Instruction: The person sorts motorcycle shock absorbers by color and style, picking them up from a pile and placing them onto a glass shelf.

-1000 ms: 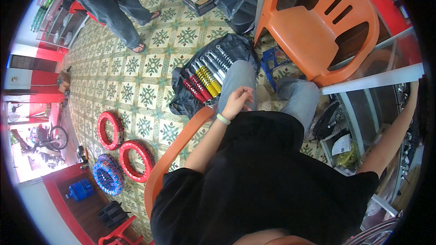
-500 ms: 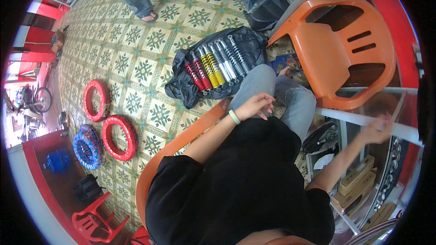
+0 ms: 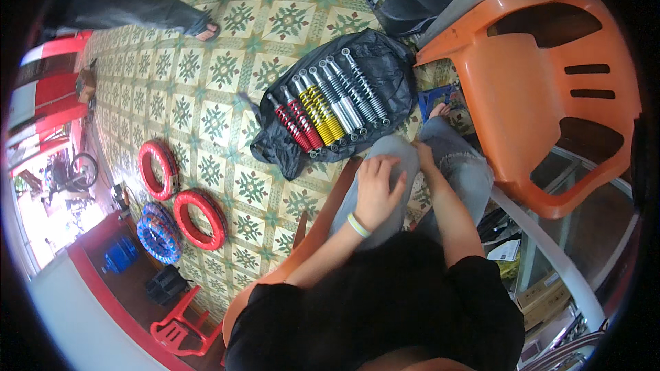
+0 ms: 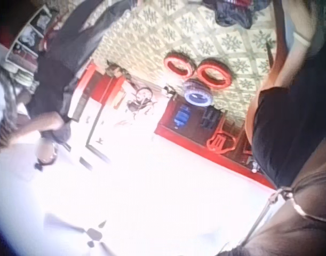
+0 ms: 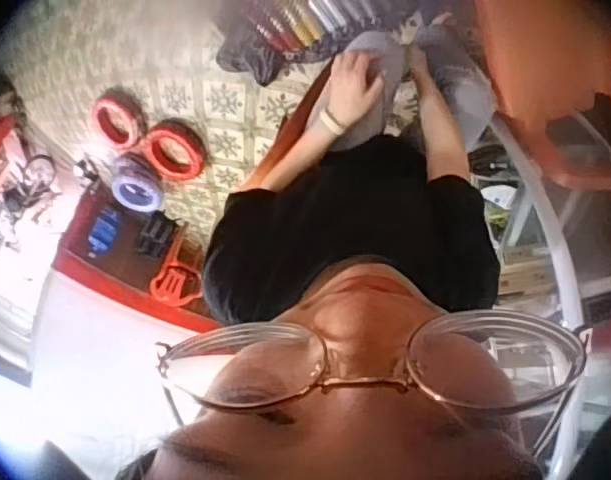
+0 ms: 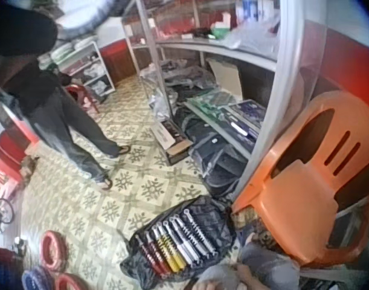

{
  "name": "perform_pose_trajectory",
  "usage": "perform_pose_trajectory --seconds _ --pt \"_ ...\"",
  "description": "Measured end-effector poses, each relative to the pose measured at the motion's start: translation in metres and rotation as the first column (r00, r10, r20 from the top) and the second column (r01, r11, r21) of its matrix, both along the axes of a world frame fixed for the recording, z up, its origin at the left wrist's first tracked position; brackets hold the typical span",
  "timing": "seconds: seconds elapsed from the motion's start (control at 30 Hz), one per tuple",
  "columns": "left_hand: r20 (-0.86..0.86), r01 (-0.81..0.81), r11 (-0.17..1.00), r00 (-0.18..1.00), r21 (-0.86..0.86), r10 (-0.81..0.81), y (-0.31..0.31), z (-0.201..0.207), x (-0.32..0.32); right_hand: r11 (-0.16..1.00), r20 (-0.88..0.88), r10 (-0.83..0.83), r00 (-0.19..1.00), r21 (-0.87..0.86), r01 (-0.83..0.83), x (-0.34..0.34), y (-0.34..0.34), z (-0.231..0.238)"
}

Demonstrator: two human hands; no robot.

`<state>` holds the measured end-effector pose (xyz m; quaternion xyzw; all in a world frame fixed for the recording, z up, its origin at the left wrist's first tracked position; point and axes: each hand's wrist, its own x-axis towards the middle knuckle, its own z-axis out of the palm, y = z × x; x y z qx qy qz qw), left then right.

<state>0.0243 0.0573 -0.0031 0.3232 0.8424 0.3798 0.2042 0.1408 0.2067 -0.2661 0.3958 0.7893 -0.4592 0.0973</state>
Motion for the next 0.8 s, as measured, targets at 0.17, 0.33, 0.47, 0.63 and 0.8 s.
perform_pose_trajectory --seconds 0.17,0.33,0.47,0.63,0.8 --pt "0.0 -0.034 0.987 0.999 -0.159 0.034 0.016 -0.011 -0.007 0.894 0.281 0.43 0.858 0.005 -0.449 -0.035 0.001 -0.068" --pt "0.356 -0.075 0.993 0.929 -0.087 0.102 0.015 -0.041 -0.041 0.932 0.238 0.35 0.906 0.008 -0.362 -0.066 -0.011 -0.114" --pt "0.569 -0.381 0.889 0.685 -0.252 0.455 0.01 -0.156 -0.083 0.924 0.119 0.372 0.92 0.044 -0.379 -0.084 -0.009 -0.134" --pt "0.704 -0.489 0.806 0.44 -0.334 0.558 -0.016 -0.306 -0.101 0.994 -0.084 0.105 0.991 0.009 -0.105 -0.089 -0.012 -0.171" --pt "0.821 -0.604 0.602 -0.165 -0.522 0.546 0.01 -0.398 -0.084 0.861 0.168 -0.489 0.856 -0.06 0.504 -0.075 -0.011 -0.214"
